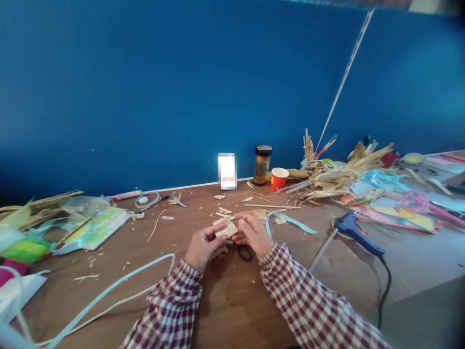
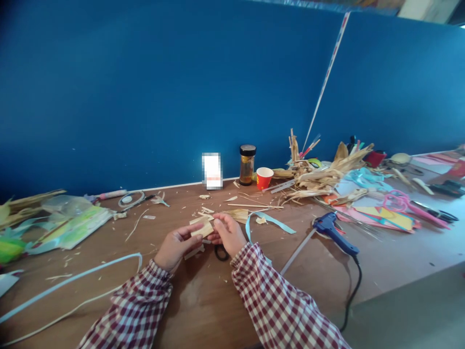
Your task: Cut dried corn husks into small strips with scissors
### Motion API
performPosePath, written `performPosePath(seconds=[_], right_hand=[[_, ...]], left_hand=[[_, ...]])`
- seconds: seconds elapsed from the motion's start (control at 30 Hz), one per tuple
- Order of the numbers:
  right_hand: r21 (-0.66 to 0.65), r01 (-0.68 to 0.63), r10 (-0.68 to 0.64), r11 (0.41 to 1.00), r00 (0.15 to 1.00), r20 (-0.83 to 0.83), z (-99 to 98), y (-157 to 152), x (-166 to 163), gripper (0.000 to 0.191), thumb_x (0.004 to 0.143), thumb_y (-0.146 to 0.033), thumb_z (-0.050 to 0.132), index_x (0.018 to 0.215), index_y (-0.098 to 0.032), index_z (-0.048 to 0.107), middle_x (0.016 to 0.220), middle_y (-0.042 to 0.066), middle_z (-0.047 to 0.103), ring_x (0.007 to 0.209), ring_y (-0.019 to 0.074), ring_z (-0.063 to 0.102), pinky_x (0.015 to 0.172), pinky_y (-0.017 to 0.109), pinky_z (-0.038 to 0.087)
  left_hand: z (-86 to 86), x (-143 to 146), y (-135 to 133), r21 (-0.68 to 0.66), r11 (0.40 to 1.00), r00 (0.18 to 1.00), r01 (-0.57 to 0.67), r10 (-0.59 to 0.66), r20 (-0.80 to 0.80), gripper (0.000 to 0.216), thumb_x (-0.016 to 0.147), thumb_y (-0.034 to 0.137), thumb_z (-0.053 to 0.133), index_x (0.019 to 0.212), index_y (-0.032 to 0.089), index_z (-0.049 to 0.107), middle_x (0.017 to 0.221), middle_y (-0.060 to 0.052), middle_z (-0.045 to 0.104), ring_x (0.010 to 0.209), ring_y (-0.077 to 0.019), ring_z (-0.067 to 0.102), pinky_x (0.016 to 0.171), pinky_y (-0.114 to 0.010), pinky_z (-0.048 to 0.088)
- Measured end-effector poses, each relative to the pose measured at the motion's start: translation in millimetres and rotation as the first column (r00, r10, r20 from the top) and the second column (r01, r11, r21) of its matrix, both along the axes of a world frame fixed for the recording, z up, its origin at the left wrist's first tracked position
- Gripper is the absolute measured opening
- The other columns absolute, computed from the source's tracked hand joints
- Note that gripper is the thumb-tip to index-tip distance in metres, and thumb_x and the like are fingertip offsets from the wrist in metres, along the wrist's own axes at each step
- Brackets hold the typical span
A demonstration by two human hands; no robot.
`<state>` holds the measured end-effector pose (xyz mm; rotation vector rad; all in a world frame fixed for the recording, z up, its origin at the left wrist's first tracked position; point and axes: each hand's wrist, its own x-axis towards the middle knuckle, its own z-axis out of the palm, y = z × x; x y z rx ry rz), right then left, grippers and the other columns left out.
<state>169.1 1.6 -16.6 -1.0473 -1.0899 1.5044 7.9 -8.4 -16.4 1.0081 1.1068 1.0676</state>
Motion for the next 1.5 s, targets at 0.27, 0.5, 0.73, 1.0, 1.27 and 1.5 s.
performPosePath(seconds=[0.27,0.5,0.73,1.0,1.27,1.5], right_hand=[[0.019,-0.032,0.031,0.999,0.998,0.048,2.5,-2.1,2.5,0.039,0.069,-0.027,0.065,0.103,-0.019,0.047,0.070,0.000,0.066,0.062,0.0130,0.063,0.057,0.024,0.052],[0.003,0.014,-0.015,1.000,0.996,0.090,9.4,-3.5,2.4,0.038,0.066,-0.027,0.067,0.098,-0.019,0.048,0.060,-0.003,0.063,0.056,0.0131,0.062,0.053,0.024,0.051],[-0.009,-0.005,0.005,1.000,0.999,0.041,3.2,-0.8,0.6,0.029,0.074,-0.028,0.061,0.100,-0.021,0.050,0.063,-0.002,0.063,0.057,0.0122,0.062,0.053,0.023,0.051],[-0.054,0.027,-0.029,0.998,0.999,-0.039,2.3,-0.7,-2.1,0.026,0.080,-0.037,0.054,0.099,-0.020,0.050,0.065,-0.001,0.063,0.056,0.0115,0.063,0.050,0.021,0.051],[-0.043,0.019,-0.015,0.999,0.996,0.092,9.5,-3.3,1.3,0.031,0.071,-0.020,0.063,0.098,-0.019,0.048,0.060,-0.002,0.063,0.055,0.0121,0.061,0.053,0.024,0.052],[0.065,0.027,-0.038,0.998,0.982,0.182,14.3,-6.1,3.4,0.034,0.069,-0.024,0.063,0.096,-0.019,0.044,0.059,-0.004,0.061,0.053,0.0119,0.060,0.052,0.024,0.049]], left_hand=[[1.1,1.2,-0.8,0.041,0.998,0.996,0.037,-0.033,-0.085,0.051,0.060,0.031,0.073,0.106,0.012,0.063,0.073,-0.006,0.069,0.060,-0.0120,0.060,0.059,-0.022,0.049],[-2.4,0.4,-0.3,0.040,0.997,0.991,0.071,-0.066,-0.116,0.057,0.060,0.034,0.072,0.111,0.011,0.060,0.072,-0.005,0.069,0.062,-0.0136,0.061,0.061,-0.025,0.049],[-0.2,3.5,-1.6,-0.011,1.000,0.999,0.016,-0.016,-0.048,0.056,0.057,0.032,0.075,0.107,0.010,0.062,0.071,-0.005,0.068,0.058,-0.0106,0.060,0.059,-0.022,0.049],[0.7,4.0,-2.0,-0.047,0.999,1.000,-0.007,0.008,0.028,0.058,0.053,0.031,0.077,0.106,0.011,0.062,0.073,-0.005,0.069,0.058,-0.0105,0.060,0.058,-0.021,0.049],[-0.4,4.2,-1.3,-0.058,0.998,0.999,0.039,-0.039,0.002,0.058,0.055,0.031,0.076,0.108,0.011,0.061,0.066,-0.003,0.067,0.057,-0.0109,0.059,0.063,-0.025,0.049],[1.6,0.5,-2.1,0.028,0.985,0.986,0.168,-0.168,0.013,0.052,0.059,0.023,0.074,0.109,0.015,0.061,0.077,-0.004,0.068,0.062,-0.0115,0.059,0.068,-0.028,0.049]])
